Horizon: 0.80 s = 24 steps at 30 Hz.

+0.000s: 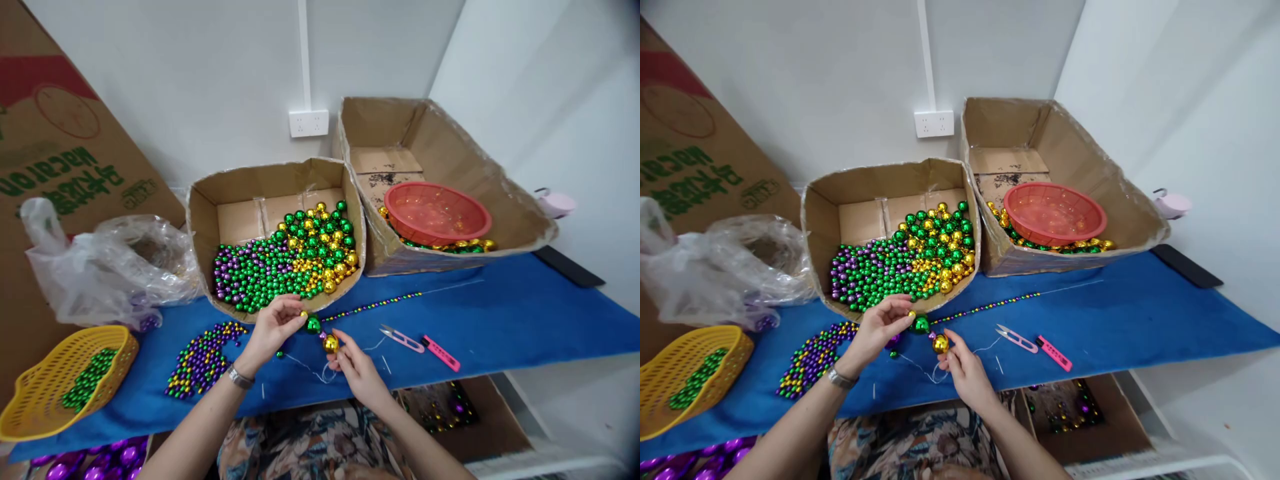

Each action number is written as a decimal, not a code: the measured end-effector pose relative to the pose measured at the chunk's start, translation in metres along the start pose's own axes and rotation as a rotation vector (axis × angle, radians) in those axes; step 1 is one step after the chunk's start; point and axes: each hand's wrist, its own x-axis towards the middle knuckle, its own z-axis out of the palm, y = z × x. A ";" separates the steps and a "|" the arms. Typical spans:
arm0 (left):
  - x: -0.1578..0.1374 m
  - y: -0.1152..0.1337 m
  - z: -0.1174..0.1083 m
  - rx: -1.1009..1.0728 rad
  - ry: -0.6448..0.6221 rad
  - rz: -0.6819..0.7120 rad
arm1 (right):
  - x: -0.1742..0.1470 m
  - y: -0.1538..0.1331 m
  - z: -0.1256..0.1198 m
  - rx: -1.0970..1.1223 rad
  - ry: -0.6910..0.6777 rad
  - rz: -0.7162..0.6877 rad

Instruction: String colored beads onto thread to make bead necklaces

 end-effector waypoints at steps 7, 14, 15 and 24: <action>-0.005 0.004 0.013 0.177 -0.103 0.071 | 0.000 0.013 -0.003 -0.243 -0.070 0.019; 0.001 0.049 0.027 0.236 -0.165 0.261 | 0.003 -0.027 -0.041 -0.541 0.083 -0.205; 0.002 0.055 0.031 0.224 -0.180 0.269 | 0.005 -0.037 -0.044 -0.510 0.089 -0.239; 0.009 0.070 0.051 0.130 -0.142 0.318 | 0.014 -0.065 -0.042 -0.435 0.079 -0.350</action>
